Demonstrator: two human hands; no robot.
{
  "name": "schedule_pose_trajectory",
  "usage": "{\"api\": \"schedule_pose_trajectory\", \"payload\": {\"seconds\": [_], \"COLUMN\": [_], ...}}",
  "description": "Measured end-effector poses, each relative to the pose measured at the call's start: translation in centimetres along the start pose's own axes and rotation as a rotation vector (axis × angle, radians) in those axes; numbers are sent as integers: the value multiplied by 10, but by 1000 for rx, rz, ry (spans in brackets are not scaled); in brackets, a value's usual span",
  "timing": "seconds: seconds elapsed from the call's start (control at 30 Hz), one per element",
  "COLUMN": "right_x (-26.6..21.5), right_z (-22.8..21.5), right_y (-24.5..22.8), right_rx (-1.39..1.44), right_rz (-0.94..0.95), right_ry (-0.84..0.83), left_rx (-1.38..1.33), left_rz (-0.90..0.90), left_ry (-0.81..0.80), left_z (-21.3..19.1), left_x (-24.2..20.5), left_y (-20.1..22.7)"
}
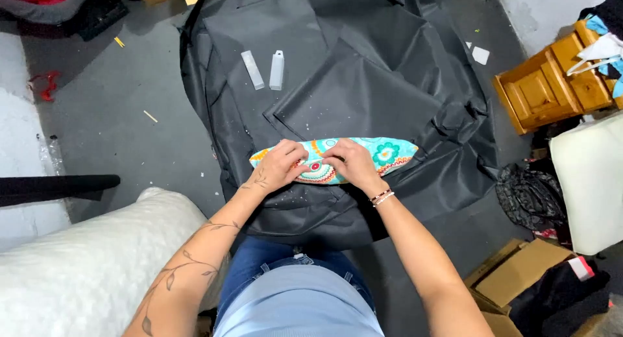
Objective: Stuffing a crescent-shaped pillowcase with filling material and shaping it by hand.
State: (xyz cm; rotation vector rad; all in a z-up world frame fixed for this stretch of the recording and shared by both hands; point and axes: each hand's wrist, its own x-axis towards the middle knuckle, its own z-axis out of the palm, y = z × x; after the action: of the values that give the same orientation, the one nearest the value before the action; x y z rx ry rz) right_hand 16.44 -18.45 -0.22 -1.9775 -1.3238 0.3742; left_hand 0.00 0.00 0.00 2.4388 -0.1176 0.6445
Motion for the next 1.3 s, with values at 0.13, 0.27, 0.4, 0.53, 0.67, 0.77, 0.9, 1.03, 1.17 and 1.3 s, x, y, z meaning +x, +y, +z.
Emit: {"api": "schedule_pose_trajectory", "payload": {"seconds": [0.13, 0.27, 0.4, 0.53, 0.67, 0.77, 0.9, 1.03, 1.17, 1.3], "right_x": [1, 2, 1, 2, 1, -1, 1, 0, -1, 0], "right_z": [-3, -4, -4, -2, -3, -1, 0, -1, 0, -2], "right_y": [-4, -7, -8, -7, -6, -5, -6, -8, -6, -9], "right_rx": [10, 22, 9, 20, 29, 42, 50, 39, 30, 54], "right_rz": [-45, -38, -49, -54, -37, -34, -61, -46, -28, -15], "right_ry": [18, 32, 56, 60, 81, 94, 110, 106, 113, 134], "left_rx": [7, 44, 112, 252, 177, 68, -45, -52, 187, 306], "left_rz": [18, 40, 57, 30, -96, -132, -124, -137, -74, -51], "left_ry": [-33, -42, -68, -62, -23, -29, -88, -93, -70, -70], "left_z": [-8, -6, -3, 10, 13, -1, -6, 6, 21, 15], "left_x": [0, -2, -2, -1, 1, 5, 1, 0, -4, -4], "left_y": [1, -1, -1, -6, -7, -6, -18, -26, -27, -22]}}
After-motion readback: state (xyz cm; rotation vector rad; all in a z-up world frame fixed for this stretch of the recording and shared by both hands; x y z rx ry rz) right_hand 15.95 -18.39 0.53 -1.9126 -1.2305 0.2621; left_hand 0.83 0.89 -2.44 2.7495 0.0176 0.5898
